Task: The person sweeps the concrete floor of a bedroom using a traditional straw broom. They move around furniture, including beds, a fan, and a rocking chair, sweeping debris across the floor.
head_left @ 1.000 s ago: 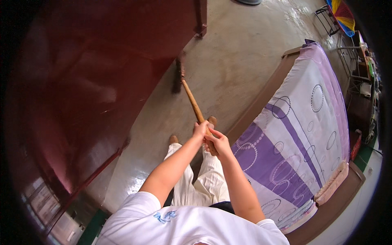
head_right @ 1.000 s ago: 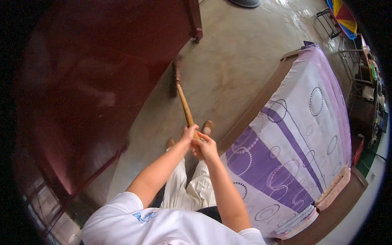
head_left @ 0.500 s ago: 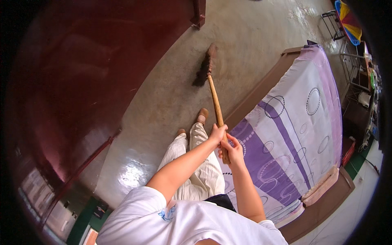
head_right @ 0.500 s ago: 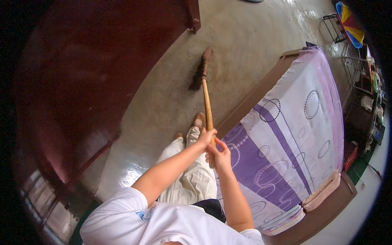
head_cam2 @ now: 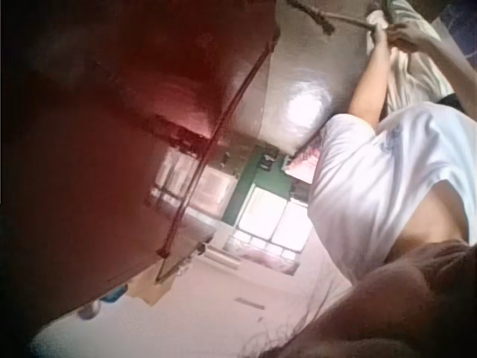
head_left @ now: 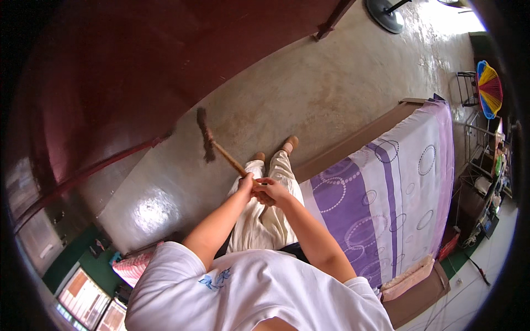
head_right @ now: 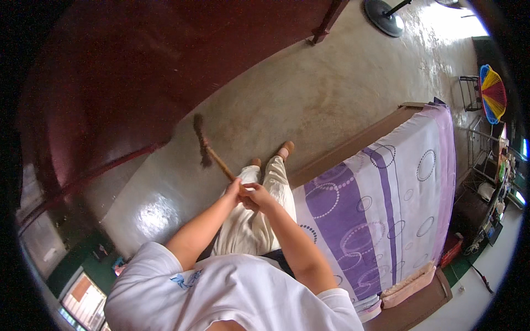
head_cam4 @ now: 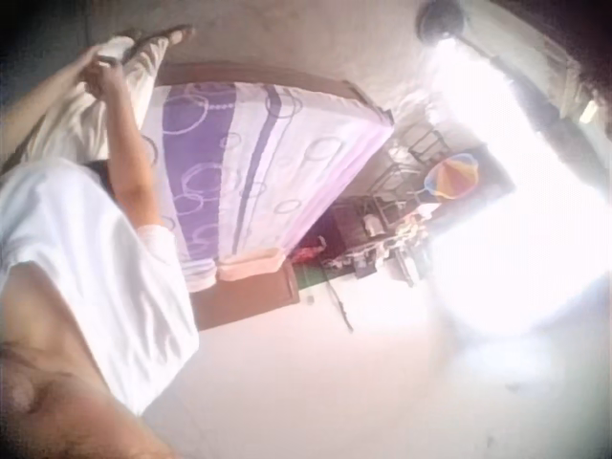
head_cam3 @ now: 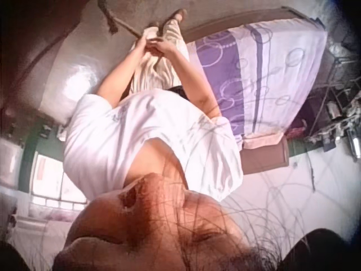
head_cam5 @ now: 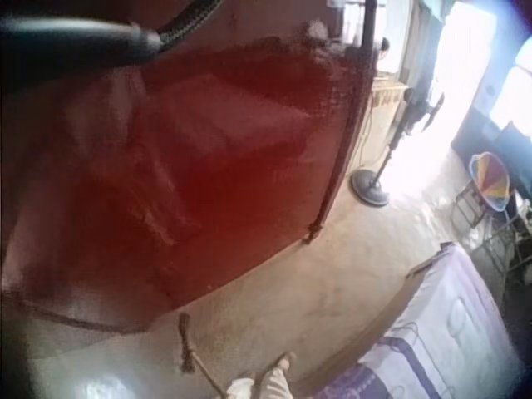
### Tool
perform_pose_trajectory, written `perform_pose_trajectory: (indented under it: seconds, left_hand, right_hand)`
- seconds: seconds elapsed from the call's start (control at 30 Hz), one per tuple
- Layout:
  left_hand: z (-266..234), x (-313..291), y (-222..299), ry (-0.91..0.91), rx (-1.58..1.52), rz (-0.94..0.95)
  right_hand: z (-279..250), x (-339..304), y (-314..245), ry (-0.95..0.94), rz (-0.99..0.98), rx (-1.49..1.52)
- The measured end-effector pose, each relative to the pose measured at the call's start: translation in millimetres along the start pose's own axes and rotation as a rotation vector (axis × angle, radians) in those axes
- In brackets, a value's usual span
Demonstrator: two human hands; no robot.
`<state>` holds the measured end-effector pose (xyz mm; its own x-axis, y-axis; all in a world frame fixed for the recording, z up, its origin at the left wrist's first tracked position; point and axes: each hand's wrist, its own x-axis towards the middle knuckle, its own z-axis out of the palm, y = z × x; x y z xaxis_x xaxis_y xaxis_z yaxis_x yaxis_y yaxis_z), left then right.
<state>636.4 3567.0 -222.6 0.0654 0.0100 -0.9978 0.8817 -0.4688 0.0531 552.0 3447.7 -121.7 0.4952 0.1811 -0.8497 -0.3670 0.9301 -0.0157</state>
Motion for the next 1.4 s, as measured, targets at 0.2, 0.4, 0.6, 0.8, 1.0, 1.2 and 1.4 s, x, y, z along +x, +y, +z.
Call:
perform_pose_trajectory:
  seconds: [0.2, 0.4, 0.6, 0.8, 1.0, 1.2, 1.4]
  left_hand:
    - [-31.2, -6.6, -13.2, -0.196, 0.005, -0.107]
    - [46.9, -30.0, -43.1, -0.279, 0.044, -0.115]
    - [85.3, -73.1, -39.0, -0.234, 0.105, 0.004]
    - [98.3, -33.2, -43.7, -0.07, 0.189, -0.067]
    - [186.7, -45.6, -57.7, -0.229, 0.207, -0.172]
    - [287.5, -41.7, -46.7, -0.329, 0.304, -0.023]
    - [307.3, -45.8, 19.0, -0.272, 0.339, 0.1]
  right_hand:
    - [15.7, 30.4, 39.1, 0.2, 0.018, -0.167]
    - [-19.1, -49.0, 30.1, 0.361, -0.175, -0.272]
    - [-16.7, -101.5, 9.1, 0.401, -0.187, -0.321]
    - [-65.1, -76.8, -4.6, 0.234, -0.061, -0.032]
    - [-129.0, -114.7, -30.9, 0.436, -0.148, -0.109]
    - [-174.0, -157.8, -83.5, 0.525, -0.387, -0.12]
    - [-171.7, -129.8, -128.8, 0.464, -0.53, -0.171]
